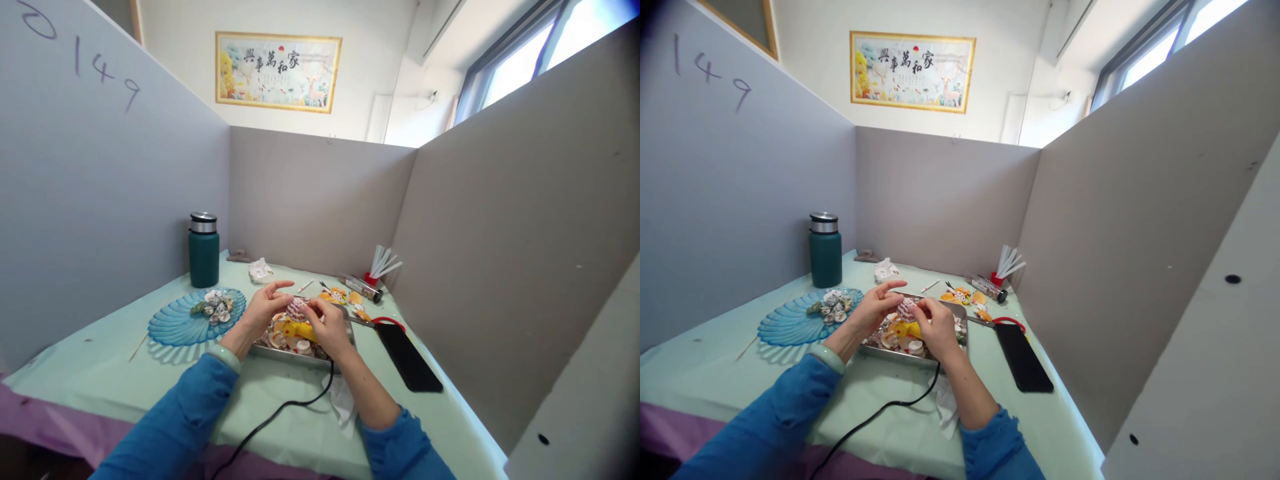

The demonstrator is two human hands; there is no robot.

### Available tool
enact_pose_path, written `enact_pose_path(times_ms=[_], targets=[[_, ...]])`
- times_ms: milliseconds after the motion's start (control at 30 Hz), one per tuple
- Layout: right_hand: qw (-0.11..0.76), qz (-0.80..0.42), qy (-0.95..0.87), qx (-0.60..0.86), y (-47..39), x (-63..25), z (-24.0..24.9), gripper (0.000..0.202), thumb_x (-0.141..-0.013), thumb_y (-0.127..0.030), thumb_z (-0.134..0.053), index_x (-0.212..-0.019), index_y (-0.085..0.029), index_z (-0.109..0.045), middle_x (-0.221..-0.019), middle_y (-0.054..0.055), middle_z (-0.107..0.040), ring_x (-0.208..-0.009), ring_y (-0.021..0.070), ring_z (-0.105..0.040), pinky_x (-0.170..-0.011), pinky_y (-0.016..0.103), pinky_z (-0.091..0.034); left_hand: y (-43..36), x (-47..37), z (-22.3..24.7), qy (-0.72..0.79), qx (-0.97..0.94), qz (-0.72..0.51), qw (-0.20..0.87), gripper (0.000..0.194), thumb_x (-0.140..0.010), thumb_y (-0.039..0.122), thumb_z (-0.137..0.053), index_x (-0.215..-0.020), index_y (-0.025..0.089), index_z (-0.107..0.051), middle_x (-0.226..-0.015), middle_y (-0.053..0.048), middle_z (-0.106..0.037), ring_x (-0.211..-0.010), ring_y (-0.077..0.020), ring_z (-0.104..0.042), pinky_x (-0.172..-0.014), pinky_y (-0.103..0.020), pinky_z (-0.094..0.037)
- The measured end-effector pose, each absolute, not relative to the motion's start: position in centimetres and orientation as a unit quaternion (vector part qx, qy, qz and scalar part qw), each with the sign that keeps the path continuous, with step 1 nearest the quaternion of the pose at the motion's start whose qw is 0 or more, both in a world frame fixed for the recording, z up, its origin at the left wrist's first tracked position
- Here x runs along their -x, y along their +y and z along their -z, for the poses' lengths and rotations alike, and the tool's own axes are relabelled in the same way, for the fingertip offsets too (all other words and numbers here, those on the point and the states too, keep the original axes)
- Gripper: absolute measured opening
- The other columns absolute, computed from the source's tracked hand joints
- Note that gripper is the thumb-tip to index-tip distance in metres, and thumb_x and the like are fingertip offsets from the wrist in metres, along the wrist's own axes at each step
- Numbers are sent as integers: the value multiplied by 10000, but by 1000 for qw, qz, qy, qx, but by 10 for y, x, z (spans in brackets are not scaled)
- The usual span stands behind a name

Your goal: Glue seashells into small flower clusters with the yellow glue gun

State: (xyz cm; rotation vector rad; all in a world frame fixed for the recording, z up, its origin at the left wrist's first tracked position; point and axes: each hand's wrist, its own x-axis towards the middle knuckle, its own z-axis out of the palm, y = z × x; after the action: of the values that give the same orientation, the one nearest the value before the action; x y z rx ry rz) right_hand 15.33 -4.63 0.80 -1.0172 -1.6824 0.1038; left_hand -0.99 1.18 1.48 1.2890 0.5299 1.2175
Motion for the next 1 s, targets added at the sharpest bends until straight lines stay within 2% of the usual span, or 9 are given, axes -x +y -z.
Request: enact_pose_path(times_ms=[400,667,833,1000], targets=[[543,-106,-724,412,-46,-153,-7,323,-878,-380,-500,-630,-175,-530,-562,-40,-443,-546,103,-403,-534,221,-315,11,11,-16,210,-579,-529,584,519,-617,281,-773,-1080,134,-590,-614,26,-602,-554,-87,-553,-581,-208,-415],[593,-109,-674,427,-43,-154,-7,350,-885,-382,-485,-613,-168,-533,-557,-35,-462,-548,104,-427,-548,223,-327,5,7,-19,219,-619,-506,559,561,-657,312,-753,-1148,143,-538,-812,-49,-692,-732,-157,-641,-714,-275,-486],[565,-110,-698,426,-44,-152,-6,325,-875,-407,-496,-659,-173,-563,-580,-33,-482,-553,110,-424,-538,225,-328,5,8,-19,223,-614,-521,549,595,-669,336,-741,-1188,150,-518,-790,-40,-689,-702,-156,-637,-683,-270,-484],[590,-109,-678,424,-46,-152,-8,274,-889,-373,-474,-737,-176,-590,-616,-23,-529,-577,121,-466,-575,229,-360,3,9,-20,225,-636,-510,533,622,-661,329,-748,-1207,147,-512,-739,-18,-677,-672,-137,-615,-664,-249,-465]])
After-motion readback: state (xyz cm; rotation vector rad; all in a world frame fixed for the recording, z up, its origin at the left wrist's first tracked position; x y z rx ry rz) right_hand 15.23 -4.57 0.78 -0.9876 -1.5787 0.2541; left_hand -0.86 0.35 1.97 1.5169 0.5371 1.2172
